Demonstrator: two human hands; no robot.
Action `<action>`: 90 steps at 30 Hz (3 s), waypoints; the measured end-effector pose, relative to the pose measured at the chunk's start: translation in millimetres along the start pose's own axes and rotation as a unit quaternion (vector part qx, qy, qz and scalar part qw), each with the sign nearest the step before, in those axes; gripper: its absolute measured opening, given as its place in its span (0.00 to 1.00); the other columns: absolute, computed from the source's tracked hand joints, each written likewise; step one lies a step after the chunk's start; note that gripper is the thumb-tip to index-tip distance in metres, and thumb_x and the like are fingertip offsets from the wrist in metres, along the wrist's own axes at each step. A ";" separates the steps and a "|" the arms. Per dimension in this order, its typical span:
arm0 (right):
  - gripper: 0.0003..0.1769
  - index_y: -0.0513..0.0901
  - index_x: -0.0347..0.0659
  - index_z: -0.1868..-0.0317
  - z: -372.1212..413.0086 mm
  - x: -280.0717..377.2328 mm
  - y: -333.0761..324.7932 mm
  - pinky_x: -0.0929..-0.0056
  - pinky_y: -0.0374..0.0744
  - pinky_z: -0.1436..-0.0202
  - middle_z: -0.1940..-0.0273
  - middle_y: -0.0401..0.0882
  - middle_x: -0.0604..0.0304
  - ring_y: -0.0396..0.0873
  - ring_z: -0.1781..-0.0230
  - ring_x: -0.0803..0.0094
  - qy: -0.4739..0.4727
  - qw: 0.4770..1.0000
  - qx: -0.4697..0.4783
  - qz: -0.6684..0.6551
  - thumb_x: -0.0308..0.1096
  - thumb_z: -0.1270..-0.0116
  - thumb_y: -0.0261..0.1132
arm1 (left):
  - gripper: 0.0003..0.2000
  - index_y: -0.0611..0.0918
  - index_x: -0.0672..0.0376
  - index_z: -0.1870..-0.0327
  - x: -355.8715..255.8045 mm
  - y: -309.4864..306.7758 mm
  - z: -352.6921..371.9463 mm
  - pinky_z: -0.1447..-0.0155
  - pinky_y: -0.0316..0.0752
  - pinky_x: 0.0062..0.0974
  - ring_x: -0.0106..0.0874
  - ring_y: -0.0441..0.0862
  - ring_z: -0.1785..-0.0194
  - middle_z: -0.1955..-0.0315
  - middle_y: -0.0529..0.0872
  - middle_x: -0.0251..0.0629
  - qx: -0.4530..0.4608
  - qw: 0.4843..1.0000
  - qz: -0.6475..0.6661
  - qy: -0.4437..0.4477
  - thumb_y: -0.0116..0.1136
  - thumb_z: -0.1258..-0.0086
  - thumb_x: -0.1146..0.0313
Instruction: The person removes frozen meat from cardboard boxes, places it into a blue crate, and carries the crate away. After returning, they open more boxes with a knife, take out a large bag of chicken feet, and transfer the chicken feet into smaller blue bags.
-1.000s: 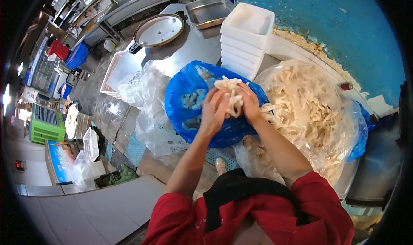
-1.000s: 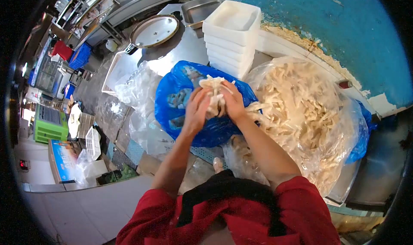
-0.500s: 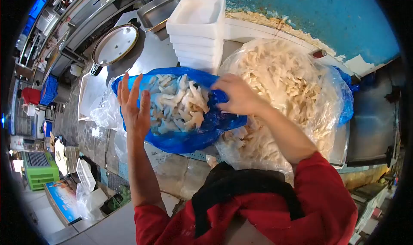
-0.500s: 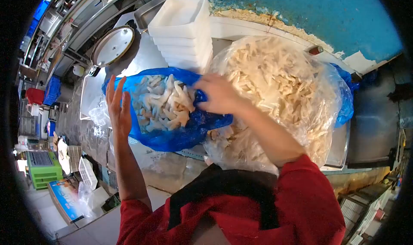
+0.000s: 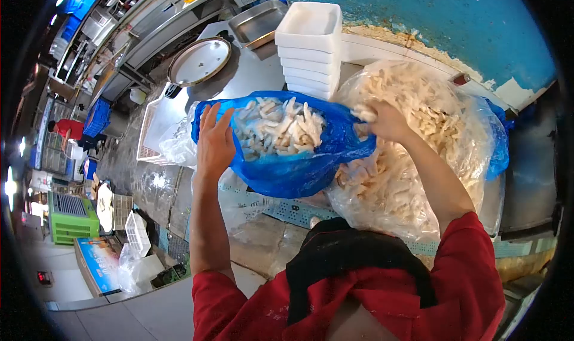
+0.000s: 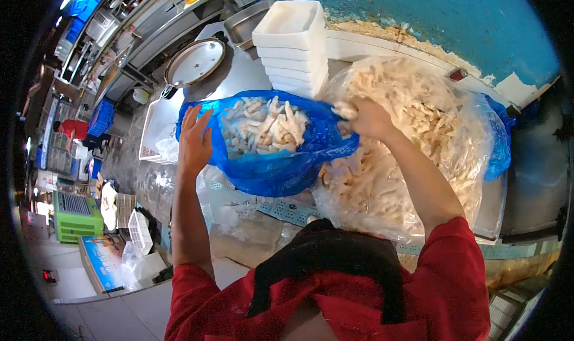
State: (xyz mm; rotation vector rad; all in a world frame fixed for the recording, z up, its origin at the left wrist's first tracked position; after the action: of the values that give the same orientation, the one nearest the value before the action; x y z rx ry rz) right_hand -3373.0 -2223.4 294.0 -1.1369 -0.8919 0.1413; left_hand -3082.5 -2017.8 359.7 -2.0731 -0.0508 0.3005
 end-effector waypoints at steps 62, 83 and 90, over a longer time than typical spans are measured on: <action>0.12 0.76 0.36 0.57 51.0 -204.4 -14.8 0.76 0.73 0.66 0.67 0.78 0.61 0.75 0.68 0.75 0.221 0.636 -0.304 -0.674 0.31 0.41 0.62 | 0.26 0.68 0.56 0.38 -371.2 289.8 -57.0 0.52 0.69 0.19 0.23 0.72 0.53 0.51 0.75 0.36 0.205 0.624 0.689 -0.306 0.55 0.36 0.58; 0.15 0.79 0.38 0.59 -50.7 120.0 44.1 0.79 0.76 0.64 0.63 0.80 0.63 0.77 0.67 0.78 -0.103 0.795 0.039 -0.597 0.31 0.48 0.69 | 0.25 0.67 0.65 0.42 -115.3 88.6 -1.5 0.41 0.63 0.30 0.34 0.68 0.44 0.46 0.69 0.43 -0.302 0.847 0.399 -0.178 0.55 0.41 0.69; 0.25 0.75 0.49 0.49 -90.7 131.4 122.5 0.52 0.69 0.48 0.45 0.69 0.57 0.67 0.45 0.54 -0.316 0.945 -0.078 0.018 0.42 0.50 0.65 | 0.15 0.75 0.60 0.47 -43.9 109.3 40.5 0.50 0.71 0.31 0.31 0.75 0.50 0.49 0.76 0.43 -0.077 0.819 0.350 -0.448 0.53 0.35 0.70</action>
State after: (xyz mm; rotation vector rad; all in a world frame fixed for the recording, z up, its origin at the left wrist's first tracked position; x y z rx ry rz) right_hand -3184.9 -2165.4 252.0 -1.2777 -1.4706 0.4920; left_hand -3144.1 -2045.0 254.9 -1.8457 0.1330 1.7573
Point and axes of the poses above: each hand's wrist, its own z-axis away from the middle knuckle, its own y-axis out of the palm, x = y × z, the point moved 3 cm from there along -z, towards the middle knuckle
